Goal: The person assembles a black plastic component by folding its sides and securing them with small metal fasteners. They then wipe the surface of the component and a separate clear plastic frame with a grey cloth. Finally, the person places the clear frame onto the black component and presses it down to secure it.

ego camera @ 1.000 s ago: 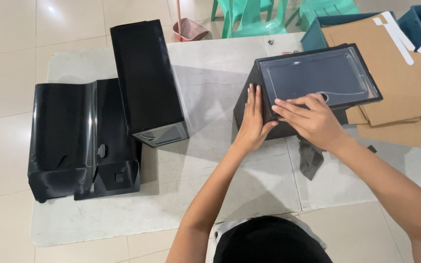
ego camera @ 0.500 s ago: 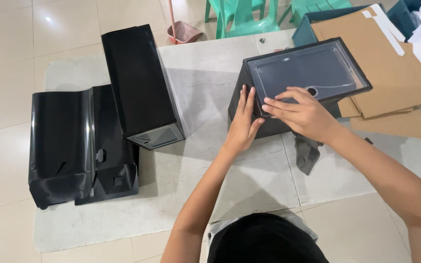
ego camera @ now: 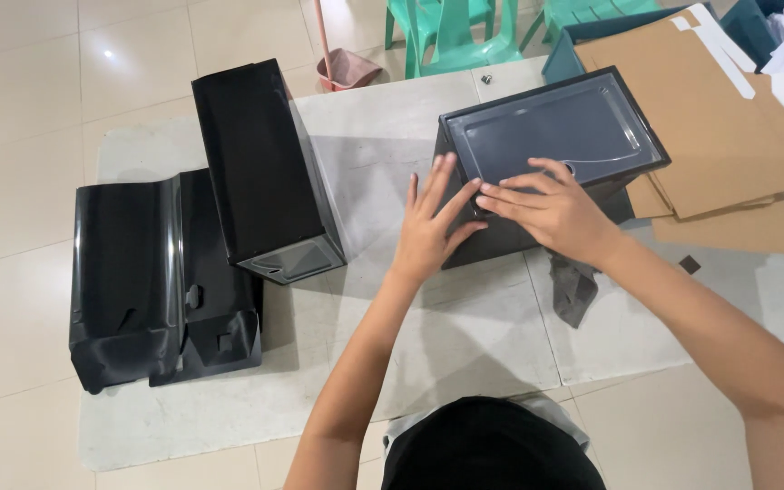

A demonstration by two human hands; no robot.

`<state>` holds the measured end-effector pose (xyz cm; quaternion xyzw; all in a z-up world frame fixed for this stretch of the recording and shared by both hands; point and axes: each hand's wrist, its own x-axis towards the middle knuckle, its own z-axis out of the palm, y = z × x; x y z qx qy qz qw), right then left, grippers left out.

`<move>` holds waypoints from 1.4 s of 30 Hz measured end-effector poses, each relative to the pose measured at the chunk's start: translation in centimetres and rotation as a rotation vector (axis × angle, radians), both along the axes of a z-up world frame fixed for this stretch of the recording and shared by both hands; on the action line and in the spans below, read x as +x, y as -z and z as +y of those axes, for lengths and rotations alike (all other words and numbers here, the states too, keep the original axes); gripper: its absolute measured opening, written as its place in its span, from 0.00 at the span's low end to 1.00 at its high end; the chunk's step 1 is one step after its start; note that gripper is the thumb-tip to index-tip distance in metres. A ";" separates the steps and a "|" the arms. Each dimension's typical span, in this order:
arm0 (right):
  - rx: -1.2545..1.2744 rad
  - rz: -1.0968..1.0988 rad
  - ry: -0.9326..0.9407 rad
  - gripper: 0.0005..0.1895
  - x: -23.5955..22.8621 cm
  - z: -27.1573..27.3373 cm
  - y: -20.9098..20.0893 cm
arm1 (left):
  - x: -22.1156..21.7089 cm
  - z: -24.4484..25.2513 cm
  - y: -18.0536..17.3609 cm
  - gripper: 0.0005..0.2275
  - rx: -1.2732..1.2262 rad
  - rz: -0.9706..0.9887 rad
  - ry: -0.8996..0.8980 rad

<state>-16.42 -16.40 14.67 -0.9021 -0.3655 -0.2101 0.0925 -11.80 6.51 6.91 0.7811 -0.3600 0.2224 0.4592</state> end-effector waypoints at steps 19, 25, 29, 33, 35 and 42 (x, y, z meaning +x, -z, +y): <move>0.326 -0.192 0.311 0.22 -1.5 -10.1 7.2 | -1.9 -0.4 -1.7 0.27 0.008 0.043 -0.083; 0.631 0.094 0.095 0.09 -1.7 -12.1 7.0 | -2.5 -1.2 -1.7 0.29 0.098 -0.011 -0.185; 0.801 0.300 0.163 0.07 -2.7 -13.7 8.3 | -2.4 -1.8 -1.7 0.29 0.172 -0.030 -0.216; 0.757 0.097 0.161 0.06 -2.7 -14.1 8.0 | -2.4 -1.9 -1.5 0.28 0.178 -0.035 -0.224; 0.791 0.046 0.183 0.05 -2.4 -14.5 8.4 | -2.6 -1.8 -1.5 0.28 0.169 -0.024 -0.212; 1.141 0.264 0.114 0.13 -2.0 -14.4 9.5 | -2.9 -1.9 -2.0 0.29 0.164 0.005 -0.221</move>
